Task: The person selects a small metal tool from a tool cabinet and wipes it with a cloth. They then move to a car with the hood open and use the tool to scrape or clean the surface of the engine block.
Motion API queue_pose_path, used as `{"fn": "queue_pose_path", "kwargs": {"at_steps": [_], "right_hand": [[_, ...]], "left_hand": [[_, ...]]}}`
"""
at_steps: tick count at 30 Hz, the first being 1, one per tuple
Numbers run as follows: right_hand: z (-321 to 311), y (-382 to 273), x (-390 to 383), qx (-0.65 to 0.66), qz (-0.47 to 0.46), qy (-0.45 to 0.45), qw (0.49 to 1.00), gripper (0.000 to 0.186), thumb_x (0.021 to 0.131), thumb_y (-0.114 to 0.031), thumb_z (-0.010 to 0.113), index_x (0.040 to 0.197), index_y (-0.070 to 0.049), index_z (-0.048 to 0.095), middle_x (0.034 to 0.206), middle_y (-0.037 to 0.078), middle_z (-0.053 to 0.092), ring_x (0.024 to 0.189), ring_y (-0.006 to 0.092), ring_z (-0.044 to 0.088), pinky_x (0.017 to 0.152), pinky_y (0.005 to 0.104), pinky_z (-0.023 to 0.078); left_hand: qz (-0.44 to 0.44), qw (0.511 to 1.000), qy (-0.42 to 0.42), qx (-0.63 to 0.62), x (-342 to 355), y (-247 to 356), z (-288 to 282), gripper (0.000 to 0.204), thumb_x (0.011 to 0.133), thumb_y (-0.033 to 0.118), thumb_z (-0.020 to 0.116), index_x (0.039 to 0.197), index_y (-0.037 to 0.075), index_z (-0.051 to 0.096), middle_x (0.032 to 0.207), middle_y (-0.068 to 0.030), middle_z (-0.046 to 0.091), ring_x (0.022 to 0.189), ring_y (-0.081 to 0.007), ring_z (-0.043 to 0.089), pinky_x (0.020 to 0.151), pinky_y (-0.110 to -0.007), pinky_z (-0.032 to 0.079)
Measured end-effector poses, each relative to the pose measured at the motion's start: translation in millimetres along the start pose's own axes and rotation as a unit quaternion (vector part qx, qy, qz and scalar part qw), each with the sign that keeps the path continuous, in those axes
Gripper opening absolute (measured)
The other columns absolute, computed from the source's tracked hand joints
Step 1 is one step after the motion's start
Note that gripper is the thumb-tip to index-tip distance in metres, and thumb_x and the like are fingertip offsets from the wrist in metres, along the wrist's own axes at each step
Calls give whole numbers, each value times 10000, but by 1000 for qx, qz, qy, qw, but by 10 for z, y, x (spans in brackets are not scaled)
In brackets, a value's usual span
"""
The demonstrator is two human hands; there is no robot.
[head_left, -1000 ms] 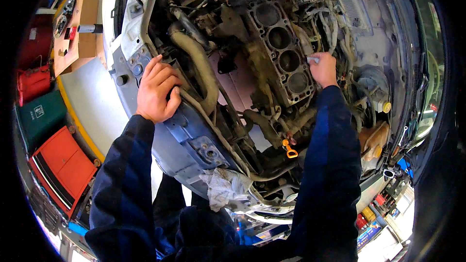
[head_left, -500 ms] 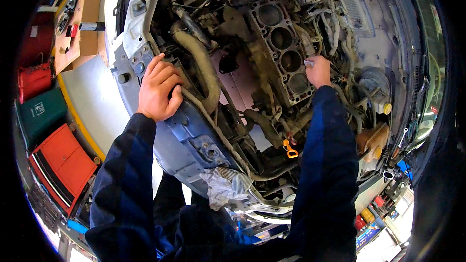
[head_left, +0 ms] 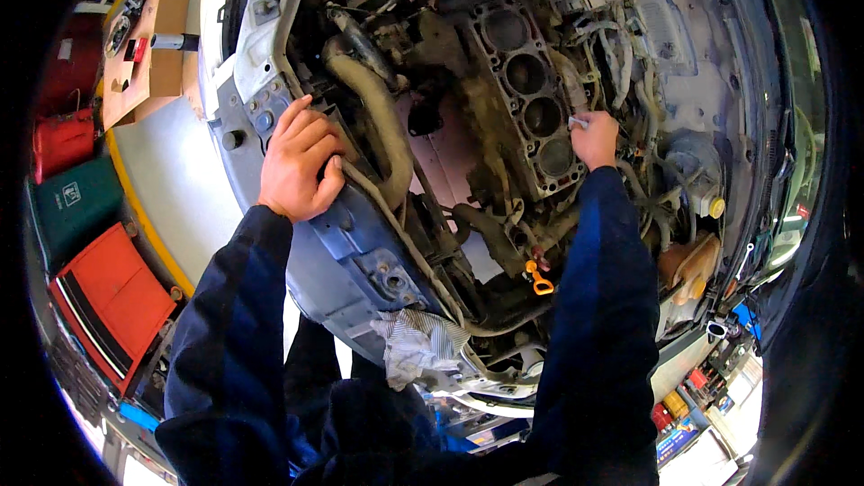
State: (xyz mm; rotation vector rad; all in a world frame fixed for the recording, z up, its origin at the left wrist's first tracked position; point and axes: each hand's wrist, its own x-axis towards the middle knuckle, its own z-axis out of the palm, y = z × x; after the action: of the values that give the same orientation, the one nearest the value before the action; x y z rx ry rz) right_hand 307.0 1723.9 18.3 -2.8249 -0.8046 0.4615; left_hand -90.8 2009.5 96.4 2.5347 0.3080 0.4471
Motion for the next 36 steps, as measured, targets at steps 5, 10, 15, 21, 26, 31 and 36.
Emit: {"fn": "queue_pose_path", "kwargs": {"at_steps": [5,10,15,21,26,31,36], "right_hand": [[-54,-2,-44,14,9,35,999,207,840,-125,748,997,4,788,995,241,745,944,381,728,876,442,570],[-27,57,-181,49,15,51,997,223,851,-147,751,1030,-20,788,989,223,752,931,376,732,884,436,563],[-222,2,-298,35,-25,63,997,177,908,-104,708,1048,-22,776,1068,229,718,967,377,706,859,494,566],[0,21,-358,6,-153,108,982,222,875,10,671,1082,-24,742,1085,130,612,919,365,648,810,456,547],[10,57,-696,10,-169,-5,986,218,820,32,708,1029,-20,746,1056,130,608,906,359,648,780,452,552],[-123,62,-495,20,-144,70,987,199,881,-19,698,1077,-15,738,1107,146,599,971,359,647,817,465,558],[98,30,-356,5,-118,101,988,213,875,9,700,1083,-11,740,1145,142,601,946,367,656,826,474,561]], "left_hand": [[3,1000,9,-1,2,-15,26,107,726,80,606,819,43,643,893,-111,613,978,-318,613,1142,-535,387],[8,1000,12,4,-6,-12,15,108,729,80,604,821,44,646,892,-107,615,977,-319,613,1136,-535,389],[7,1000,8,5,-3,-11,21,109,729,79,601,821,43,646,892,-106,615,976,-321,613,1138,-537,388],[5,1000,4,8,4,-4,18,109,727,78,604,821,40,644,887,-108,609,979,-323,613,1141,-539,386],[4,1000,8,5,-17,-35,35,109,732,79,604,823,37,644,889,-107,609,983,-321,609,1142,-536,386],[8,1000,5,11,-9,-15,26,103,736,78,601,823,42,644,892,-103,611,988,-318,605,1146,-538,381],[7,1000,0,13,5,-2,25,96,738,81,602,819,44,641,896,-108,606,985,-321,601,1146,-533,382]]}}
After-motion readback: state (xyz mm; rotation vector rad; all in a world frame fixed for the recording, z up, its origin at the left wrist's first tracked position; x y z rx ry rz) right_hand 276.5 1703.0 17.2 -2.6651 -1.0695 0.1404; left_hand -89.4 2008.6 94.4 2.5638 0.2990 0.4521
